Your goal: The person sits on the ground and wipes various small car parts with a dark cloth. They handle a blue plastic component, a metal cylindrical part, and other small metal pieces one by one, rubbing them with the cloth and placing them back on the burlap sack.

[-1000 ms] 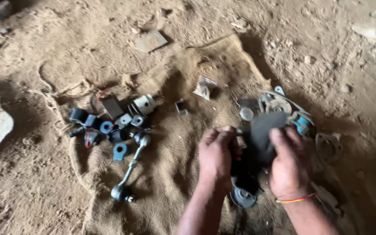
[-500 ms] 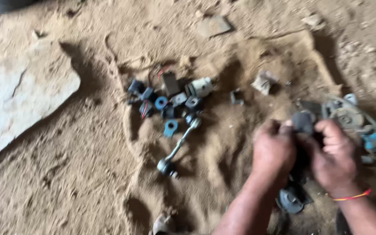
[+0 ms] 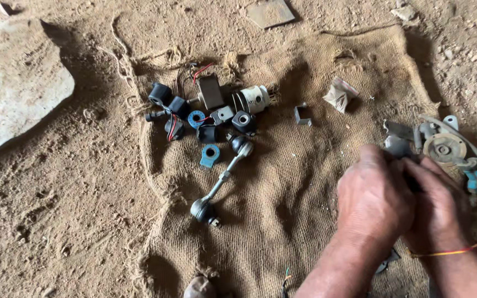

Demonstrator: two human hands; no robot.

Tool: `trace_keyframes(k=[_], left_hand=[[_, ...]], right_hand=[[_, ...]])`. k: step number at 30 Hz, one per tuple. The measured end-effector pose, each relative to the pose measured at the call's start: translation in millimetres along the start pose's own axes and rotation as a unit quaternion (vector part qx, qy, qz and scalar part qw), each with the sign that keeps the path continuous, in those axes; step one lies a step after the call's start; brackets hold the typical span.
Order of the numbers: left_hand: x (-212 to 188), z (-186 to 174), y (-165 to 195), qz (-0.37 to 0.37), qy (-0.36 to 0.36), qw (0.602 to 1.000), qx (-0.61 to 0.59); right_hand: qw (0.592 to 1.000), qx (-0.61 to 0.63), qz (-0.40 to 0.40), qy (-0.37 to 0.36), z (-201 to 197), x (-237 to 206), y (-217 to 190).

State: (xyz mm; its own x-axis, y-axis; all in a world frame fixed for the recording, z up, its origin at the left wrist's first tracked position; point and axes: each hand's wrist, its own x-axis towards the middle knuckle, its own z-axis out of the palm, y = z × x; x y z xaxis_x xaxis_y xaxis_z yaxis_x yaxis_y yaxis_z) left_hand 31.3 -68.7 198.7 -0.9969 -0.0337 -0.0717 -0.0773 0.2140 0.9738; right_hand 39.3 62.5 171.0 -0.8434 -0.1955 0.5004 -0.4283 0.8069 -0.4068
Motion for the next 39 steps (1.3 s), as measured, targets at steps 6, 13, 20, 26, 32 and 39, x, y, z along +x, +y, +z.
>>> trace_keyframes(k=[6,13,20,26,32,39], left_hand=[[3.5,-10.8,11.6,-0.108,-0.030,0.992,-0.058],[6.2,-25.7,21.1,-0.080,-0.072,0.994,-0.026],[10.2,-19.2,12.8,-0.095,-0.122,0.988,0.016],[9.0,-12.3,11.5,-0.083,-0.089,0.992,0.021],[3.0,-17.8,8.0,-0.001,-0.057,0.998,0.010],[-4.8,-13.3,4.7,0.148,-0.090,0.984,0.042]], right_hand=[[0.865,0.442,0.228,0.068,-4.3,1.2,-5.7],[0.988,0.111,0.094,0.049,-13.5,-16.8,9.8],[0.997,0.046,0.031,0.047,-14.4,-26.1,12.3],[0.963,0.243,0.108,0.050,-7.9,-0.8,-5.5],[0.869,0.418,0.260,0.052,-6.5,6.7,-15.7],[0.626,0.597,0.500,0.047,12.7,-18.1,61.2]])
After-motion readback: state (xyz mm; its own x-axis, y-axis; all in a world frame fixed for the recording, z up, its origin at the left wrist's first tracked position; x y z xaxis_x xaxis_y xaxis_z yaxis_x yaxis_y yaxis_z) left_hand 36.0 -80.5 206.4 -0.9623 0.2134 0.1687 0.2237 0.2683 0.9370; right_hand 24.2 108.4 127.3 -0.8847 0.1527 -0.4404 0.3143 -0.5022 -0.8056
